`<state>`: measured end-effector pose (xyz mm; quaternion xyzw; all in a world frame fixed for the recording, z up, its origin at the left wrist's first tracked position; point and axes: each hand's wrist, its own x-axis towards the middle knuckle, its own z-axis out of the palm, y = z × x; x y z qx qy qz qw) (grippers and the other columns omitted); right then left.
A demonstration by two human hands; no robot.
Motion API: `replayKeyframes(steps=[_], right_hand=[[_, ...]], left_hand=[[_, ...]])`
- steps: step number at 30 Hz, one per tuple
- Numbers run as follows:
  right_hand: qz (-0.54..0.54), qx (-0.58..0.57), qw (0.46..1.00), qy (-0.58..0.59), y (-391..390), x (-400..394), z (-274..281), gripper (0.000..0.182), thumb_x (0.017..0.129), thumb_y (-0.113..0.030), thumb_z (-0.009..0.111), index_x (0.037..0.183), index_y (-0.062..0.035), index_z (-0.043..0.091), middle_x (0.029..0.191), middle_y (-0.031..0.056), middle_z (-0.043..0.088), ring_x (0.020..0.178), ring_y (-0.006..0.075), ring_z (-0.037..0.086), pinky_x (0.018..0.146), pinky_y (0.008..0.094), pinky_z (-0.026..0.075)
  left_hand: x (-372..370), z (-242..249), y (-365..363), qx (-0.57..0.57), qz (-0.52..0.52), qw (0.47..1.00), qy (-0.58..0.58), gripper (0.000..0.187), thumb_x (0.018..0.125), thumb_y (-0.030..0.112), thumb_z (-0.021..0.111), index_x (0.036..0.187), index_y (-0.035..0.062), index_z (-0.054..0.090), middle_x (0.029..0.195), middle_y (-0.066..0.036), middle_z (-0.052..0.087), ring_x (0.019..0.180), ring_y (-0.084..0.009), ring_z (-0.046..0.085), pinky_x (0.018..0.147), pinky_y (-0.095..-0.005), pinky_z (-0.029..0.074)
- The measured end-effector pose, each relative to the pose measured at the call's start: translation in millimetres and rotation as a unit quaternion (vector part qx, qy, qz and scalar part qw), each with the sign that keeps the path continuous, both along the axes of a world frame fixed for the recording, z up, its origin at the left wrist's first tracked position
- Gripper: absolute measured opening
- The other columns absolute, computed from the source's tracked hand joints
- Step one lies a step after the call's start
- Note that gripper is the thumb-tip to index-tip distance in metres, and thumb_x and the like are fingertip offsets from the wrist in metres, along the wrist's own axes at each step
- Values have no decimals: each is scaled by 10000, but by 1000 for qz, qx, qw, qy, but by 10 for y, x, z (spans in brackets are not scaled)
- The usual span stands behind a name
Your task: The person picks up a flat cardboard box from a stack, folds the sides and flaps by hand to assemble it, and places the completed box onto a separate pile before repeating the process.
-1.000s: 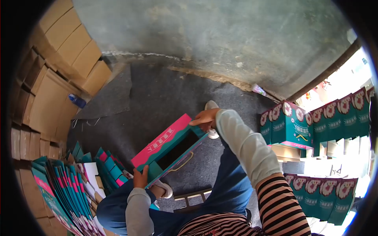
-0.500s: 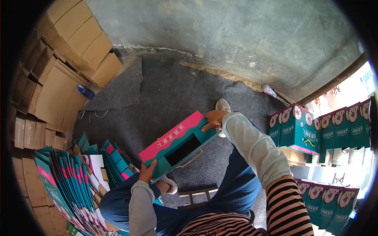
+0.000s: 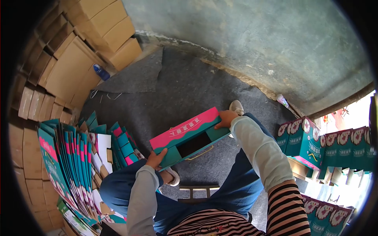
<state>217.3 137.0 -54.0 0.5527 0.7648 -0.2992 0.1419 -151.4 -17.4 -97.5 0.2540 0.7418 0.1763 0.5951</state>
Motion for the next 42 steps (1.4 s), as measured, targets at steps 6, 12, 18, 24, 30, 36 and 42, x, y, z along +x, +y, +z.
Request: replayKeyframes(steps=[6,12,18,24,30,36,42], right_hand=[[6,13,1000,3,-18,-9,69,696,640,-508,764,1132,-37,621,1069,190,652,1047,336,605,887,419,475],[-52,178,982,33,26,-33,431,629,695,-471,747,1077,-16,540,950,196,658,929,377,627,803,464,485],[-163,419,872,193,110,407,1260,530,757,-341,725,1105,-27,478,926,196,642,855,385,628,716,471,492],[-285,564,716,296,-676,1698,2010,433,824,-110,632,1235,-72,500,1064,144,632,950,265,646,754,359,527],[-418,530,619,401,-2499,3590,1591,445,887,10,569,1304,-19,418,1216,85,539,1069,163,540,897,271,440],[-586,472,562,342,-4054,4400,556,484,862,6,559,1316,-6,391,1209,98,531,1080,175,539,894,290,444],[-632,467,513,346,-4629,4682,-60,487,859,13,550,1318,-22,390,1172,74,539,1035,168,551,863,289,466]], left_hand=[[-55,-46,-69,67,-37,997,-20,781,771,507,706,1279,-2,403,1112,-217,585,936,-342,636,545,-457,559],[-107,151,152,337,-48,914,220,720,780,451,720,1242,-39,466,1110,-242,596,1055,-340,592,887,-363,461],[437,1270,698,585,28,797,150,538,832,153,708,1257,-39,440,1183,-164,553,1044,-226,550,925,-375,427],[1834,2105,931,688,-68,707,148,492,824,124,711,1226,-12,462,1136,-140,560,1053,-252,550,920,-382,426],[3789,2079,299,734,-208,646,-12,736,833,201,696,1417,2,294,1324,-265,414,1219,-424,429,1014,-466,358],[4807,1414,-245,655,-322,677,-97,797,825,204,695,1460,77,231,1307,-284,399,1157,-448,466,939,-444,445],[5305,943,-465,589,-418,684,-104,781,830,183,676,1466,94,231,1259,-253,429,1087,-421,503,883,-429,476]])
